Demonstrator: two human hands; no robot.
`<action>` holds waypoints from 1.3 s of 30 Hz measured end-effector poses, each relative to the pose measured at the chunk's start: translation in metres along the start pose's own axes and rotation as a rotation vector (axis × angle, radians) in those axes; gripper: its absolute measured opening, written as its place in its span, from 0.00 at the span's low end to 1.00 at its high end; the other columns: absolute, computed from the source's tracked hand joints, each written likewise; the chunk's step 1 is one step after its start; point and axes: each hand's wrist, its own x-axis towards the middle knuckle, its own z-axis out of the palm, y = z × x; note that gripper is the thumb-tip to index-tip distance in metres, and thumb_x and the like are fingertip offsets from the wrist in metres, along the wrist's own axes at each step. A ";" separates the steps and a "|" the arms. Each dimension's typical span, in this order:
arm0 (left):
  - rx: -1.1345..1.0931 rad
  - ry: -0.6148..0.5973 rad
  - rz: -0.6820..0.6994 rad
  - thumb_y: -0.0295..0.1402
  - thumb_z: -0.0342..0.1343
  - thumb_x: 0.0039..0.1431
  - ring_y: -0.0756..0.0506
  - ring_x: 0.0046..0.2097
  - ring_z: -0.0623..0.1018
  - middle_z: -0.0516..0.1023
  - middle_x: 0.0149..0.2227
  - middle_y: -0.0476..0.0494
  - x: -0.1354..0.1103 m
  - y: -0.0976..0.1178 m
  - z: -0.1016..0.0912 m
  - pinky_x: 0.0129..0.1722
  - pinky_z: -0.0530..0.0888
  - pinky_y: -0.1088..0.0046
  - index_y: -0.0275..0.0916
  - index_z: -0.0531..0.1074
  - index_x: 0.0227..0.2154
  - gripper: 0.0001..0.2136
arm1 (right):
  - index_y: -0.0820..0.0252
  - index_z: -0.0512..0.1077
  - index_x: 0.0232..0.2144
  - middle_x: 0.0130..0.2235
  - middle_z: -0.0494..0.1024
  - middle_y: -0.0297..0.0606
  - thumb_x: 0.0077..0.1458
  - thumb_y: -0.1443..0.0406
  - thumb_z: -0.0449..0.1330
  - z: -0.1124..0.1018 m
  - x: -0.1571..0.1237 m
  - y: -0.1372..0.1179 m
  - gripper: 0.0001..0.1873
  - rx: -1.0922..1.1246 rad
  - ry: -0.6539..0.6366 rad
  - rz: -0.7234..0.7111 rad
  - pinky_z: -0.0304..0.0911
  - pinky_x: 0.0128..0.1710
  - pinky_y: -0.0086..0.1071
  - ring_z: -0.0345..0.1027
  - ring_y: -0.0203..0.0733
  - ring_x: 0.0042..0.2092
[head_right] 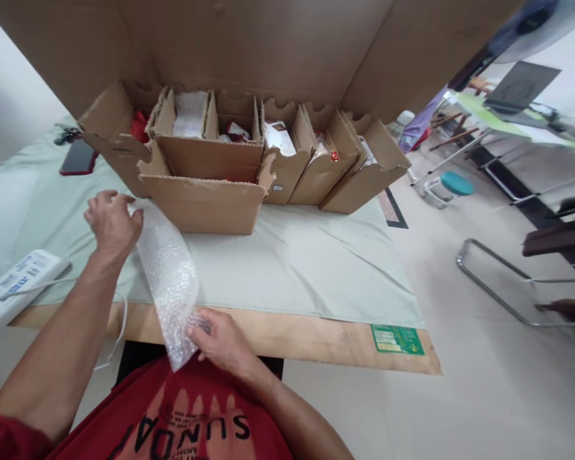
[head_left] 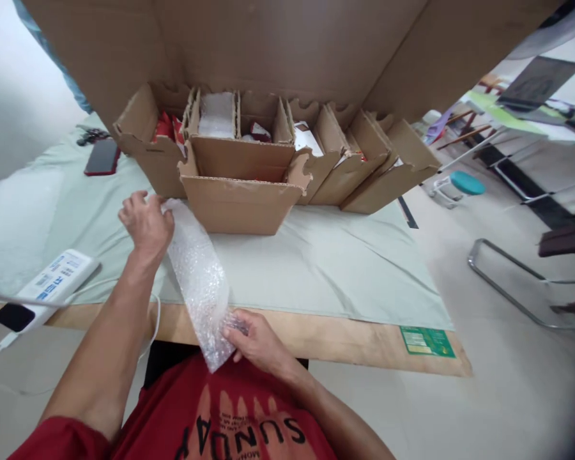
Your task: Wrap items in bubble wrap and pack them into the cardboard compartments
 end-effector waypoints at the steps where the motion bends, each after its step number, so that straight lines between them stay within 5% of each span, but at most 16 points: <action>1: -0.014 0.017 0.006 0.32 0.55 0.64 0.26 0.66 0.63 0.63 0.66 0.23 0.000 0.000 0.002 0.62 0.61 0.43 0.29 0.70 0.59 0.22 | 0.58 0.73 0.36 0.30 0.74 0.31 0.61 0.58 0.61 0.005 0.003 0.002 0.09 -0.030 0.017 -0.020 0.66 0.22 0.25 0.68 0.33 0.25; 5: -0.168 0.004 0.248 0.31 0.53 0.64 0.31 0.61 0.71 0.74 0.58 0.29 -0.040 -0.020 0.010 0.61 0.66 0.46 0.33 0.70 0.57 0.19 | 0.57 0.70 0.34 0.29 0.72 0.29 0.62 0.59 0.60 0.010 0.005 0.003 0.08 -0.049 0.110 -0.038 0.64 0.21 0.25 0.68 0.32 0.23; 7: -0.334 -0.156 0.499 0.33 0.49 0.67 0.37 0.54 0.76 0.80 0.49 0.36 -0.078 -0.037 0.011 0.59 0.70 0.52 0.38 0.75 0.48 0.13 | 0.56 0.72 0.42 0.33 0.75 0.31 0.62 0.59 0.61 0.011 0.001 0.001 0.09 -0.002 0.146 -0.026 0.67 0.23 0.27 0.69 0.32 0.24; 9: -0.488 -0.301 0.589 0.35 0.48 0.69 0.40 0.52 0.78 0.82 0.46 0.40 -0.115 -0.055 0.011 0.57 0.72 0.58 0.40 0.77 0.44 0.12 | 0.52 0.68 0.56 0.36 0.76 0.32 0.61 0.60 0.62 0.013 -0.004 -0.006 0.22 0.036 0.165 -0.024 0.70 0.25 0.29 0.68 0.33 0.25; 11: -0.597 -0.397 0.513 0.38 0.50 0.69 0.41 0.54 0.77 0.81 0.49 0.40 -0.141 -0.070 0.010 0.58 0.72 0.60 0.41 0.76 0.48 0.13 | 0.49 0.60 0.66 0.34 0.74 0.30 0.60 0.60 0.63 0.016 -0.005 -0.017 0.34 0.085 0.136 -0.027 0.72 0.28 0.31 0.67 0.34 0.26; 13: -0.703 -0.471 0.398 0.42 0.48 0.70 0.40 0.58 0.75 0.80 0.53 0.39 -0.154 -0.081 0.009 0.61 0.70 0.58 0.42 0.73 0.56 0.18 | 0.48 0.60 0.68 0.31 0.73 0.28 0.61 0.58 0.64 0.019 -0.001 -0.031 0.35 0.155 0.043 -0.017 0.72 0.29 0.32 0.67 0.34 0.26; 17: -0.943 -0.556 0.241 0.51 0.35 0.72 0.37 0.55 0.78 0.81 0.52 0.35 -0.151 -0.097 0.008 0.59 0.72 0.56 0.40 0.63 0.66 0.30 | 0.54 0.76 0.50 0.29 0.74 0.29 0.56 0.54 0.68 0.021 0.031 -0.063 0.22 0.277 0.004 -0.060 0.70 0.27 0.30 0.69 0.34 0.27; 20: -0.939 -0.506 0.122 0.55 0.39 0.68 0.38 0.49 0.81 0.83 0.47 0.36 -0.144 -0.097 0.011 0.52 0.76 0.59 0.39 0.63 0.66 0.33 | 0.55 0.76 0.43 0.35 0.79 0.35 0.55 0.50 0.68 0.019 0.070 -0.080 0.20 0.343 0.040 -0.088 0.70 0.27 0.29 0.75 0.40 0.34; 24: -0.712 -0.285 -0.054 0.47 0.53 0.61 0.41 0.41 0.82 0.83 0.37 0.43 -0.137 -0.083 0.024 0.45 0.77 0.64 0.35 0.66 0.62 0.30 | 0.56 0.70 0.49 0.41 0.82 0.42 0.62 0.47 0.59 0.015 0.121 -0.081 0.23 0.350 -0.035 0.016 0.72 0.27 0.29 0.77 0.45 0.44; 29: -0.471 -0.052 0.063 0.38 0.50 0.64 0.42 0.38 0.80 0.80 0.31 0.45 -0.134 -0.069 0.039 0.46 0.74 0.63 0.36 0.69 0.59 0.22 | 0.50 0.55 0.66 0.47 0.82 0.41 0.63 0.47 0.59 0.010 0.145 -0.065 0.36 0.270 0.013 0.052 0.73 0.28 0.31 0.78 0.45 0.46; 32: -0.326 -0.019 0.141 0.35 0.51 0.65 0.40 0.38 0.79 0.79 0.30 0.45 -0.134 -0.069 0.039 0.45 0.72 0.62 0.36 0.68 0.60 0.22 | 0.48 0.51 0.70 0.51 0.81 0.42 0.62 0.49 0.60 0.002 0.131 -0.062 0.40 0.073 0.002 -0.085 0.75 0.35 0.36 0.78 0.46 0.48; 36: -0.180 -0.025 0.191 0.36 0.54 0.65 0.37 0.38 0.77 0.79 0.31 0.43 -0.134 -0.072 0.038 0.44 0.71 0.61 0.34 0.67 0.61 0.23 | 0.52 0.70 0.59 0.57 0.78 0.45 0.61 0.64 0.59 -0.015 0.102 -0.056 0.24 -0.607 -0.044 -0.484 0.67 0.57 0.49 0.70 0.50 0.59; 39: -0.096 -0.013 0.196 0.38 0.55 0.66 0.35 0.44 0.77 0.80 0.40 0.36 -0.134 -0.071 0.039 0.46 0.71 0.58 0.34 0.65 0.62 0.24 | 0.56 0.74 0.56 0.63 0.74 0.48 0.59 0.71 0.58 -0.024 0.091 -0.044 0.23 -1.084 -0.092 -0.658 0.61 0.61 0.53 0.62 0.53 0.66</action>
